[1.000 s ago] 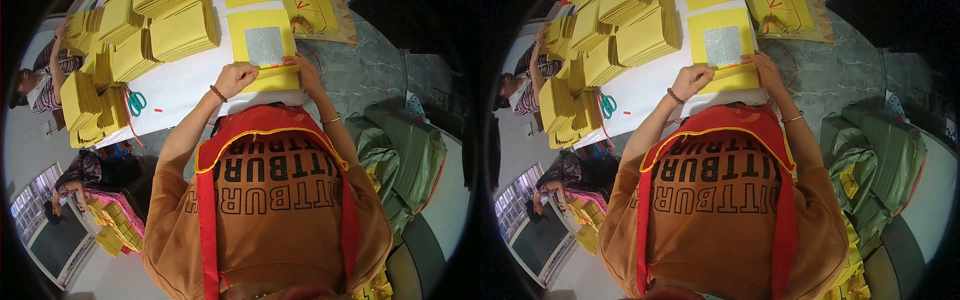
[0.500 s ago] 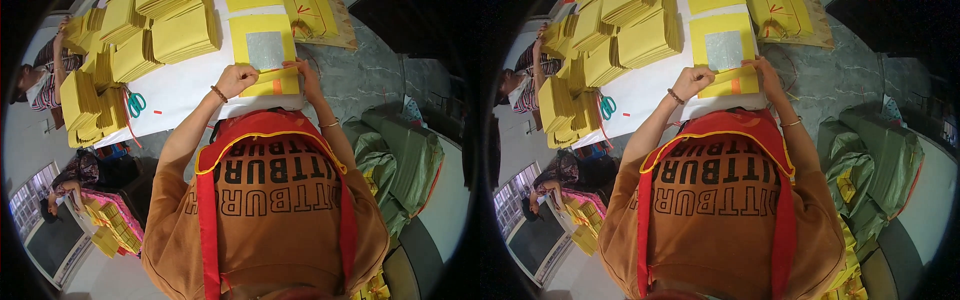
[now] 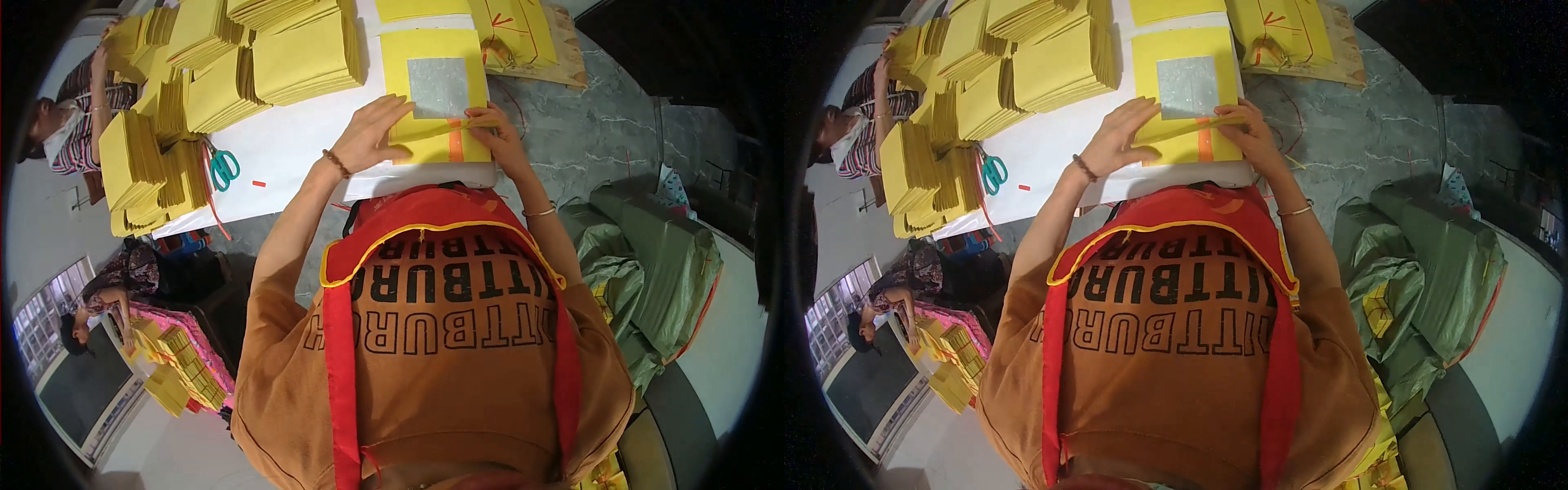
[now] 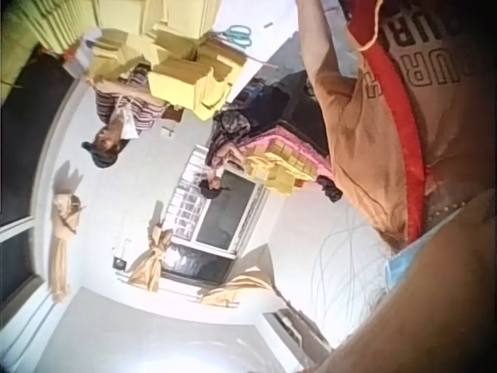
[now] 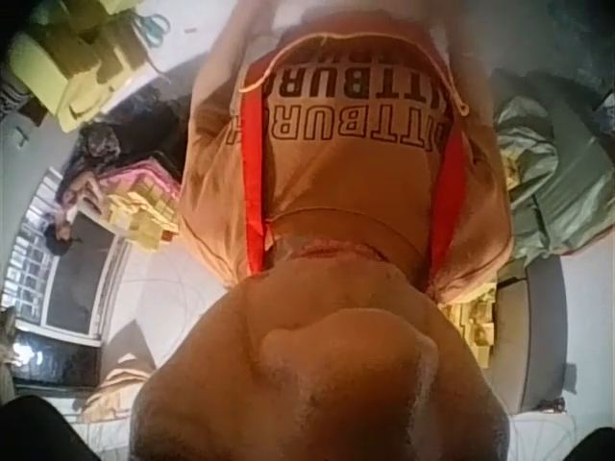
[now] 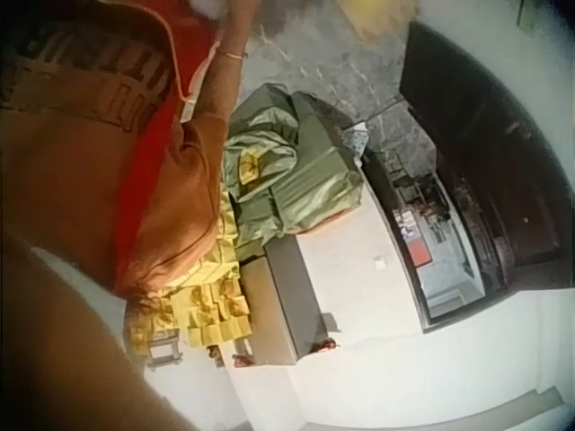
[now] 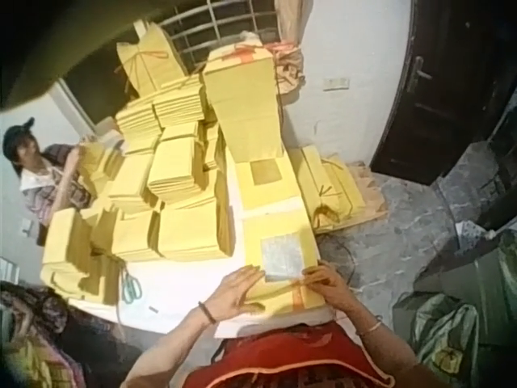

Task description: Stacking and organizing sheets of joss paper on a workbench.

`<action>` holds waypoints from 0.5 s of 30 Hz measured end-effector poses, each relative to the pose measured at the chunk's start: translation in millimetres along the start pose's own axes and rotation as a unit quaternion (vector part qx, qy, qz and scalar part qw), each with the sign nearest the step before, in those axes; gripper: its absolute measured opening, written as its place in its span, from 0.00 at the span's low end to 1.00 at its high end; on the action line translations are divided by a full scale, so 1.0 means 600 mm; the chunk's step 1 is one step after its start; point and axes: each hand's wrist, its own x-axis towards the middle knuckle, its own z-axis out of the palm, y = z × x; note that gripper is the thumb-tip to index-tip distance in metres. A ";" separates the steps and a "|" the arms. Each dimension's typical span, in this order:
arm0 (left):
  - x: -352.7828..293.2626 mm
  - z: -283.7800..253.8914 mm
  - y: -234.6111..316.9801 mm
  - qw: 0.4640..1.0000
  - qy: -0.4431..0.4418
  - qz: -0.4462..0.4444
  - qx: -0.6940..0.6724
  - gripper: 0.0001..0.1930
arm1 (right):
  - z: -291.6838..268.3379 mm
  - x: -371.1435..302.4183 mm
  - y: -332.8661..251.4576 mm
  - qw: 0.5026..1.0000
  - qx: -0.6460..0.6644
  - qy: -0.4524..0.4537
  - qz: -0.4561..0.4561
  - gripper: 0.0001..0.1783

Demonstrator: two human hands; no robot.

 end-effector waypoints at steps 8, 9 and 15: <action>-0.003 0.002 0.007 0.966 0.087 0.078 0.230 0.19 | -0.013 0.010 -0.072 0.976 -0.187 0.020 -0.109 0.17; -0.011 -0.002 0.016 0.962 0.071 0.099 0.244 0.19 | -0.015 0.007 -0.082 0.953 -0.266 0.015 -0.147 0.17; -0.048 0.013 0.050 0.982 0.037 0.091 0.160 0.12 | -0.034 -0.020 -0.075 0.927 -0.280 -0.188 -0.162 0.13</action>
